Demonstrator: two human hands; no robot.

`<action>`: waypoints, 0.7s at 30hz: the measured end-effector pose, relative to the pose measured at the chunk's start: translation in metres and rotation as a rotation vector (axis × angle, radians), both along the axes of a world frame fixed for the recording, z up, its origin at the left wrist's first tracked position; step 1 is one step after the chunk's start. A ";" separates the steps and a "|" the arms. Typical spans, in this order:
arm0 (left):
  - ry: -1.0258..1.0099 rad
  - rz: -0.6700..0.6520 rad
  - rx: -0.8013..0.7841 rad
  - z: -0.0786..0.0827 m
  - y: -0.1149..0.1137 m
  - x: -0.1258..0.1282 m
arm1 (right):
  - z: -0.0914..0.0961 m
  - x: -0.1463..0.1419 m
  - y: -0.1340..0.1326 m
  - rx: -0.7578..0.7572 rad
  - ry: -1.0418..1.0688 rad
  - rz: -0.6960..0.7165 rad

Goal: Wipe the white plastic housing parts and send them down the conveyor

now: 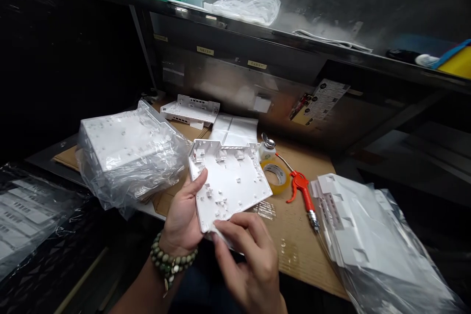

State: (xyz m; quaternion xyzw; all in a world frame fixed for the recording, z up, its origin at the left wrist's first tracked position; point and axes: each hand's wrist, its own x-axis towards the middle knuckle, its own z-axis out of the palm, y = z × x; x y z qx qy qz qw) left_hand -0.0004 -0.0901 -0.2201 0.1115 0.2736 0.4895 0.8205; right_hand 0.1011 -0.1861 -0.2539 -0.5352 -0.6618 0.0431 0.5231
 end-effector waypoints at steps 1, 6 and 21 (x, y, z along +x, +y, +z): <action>0.011 0.021 0.006 0.000 0.000 0.000 | 0.000 0.000 0.000 0.004 -0.002 -0.012; 0.004 0.036 0.027 -0.002 0.001 0.000 | -0.003 -0.006 0.000 0.053 -0.020 0.022; 0.303 -0.124 -0.054 -0.054 0.034 -0.099 | -0.020 0.099 -0.006 -0.039 -0.015 -0.367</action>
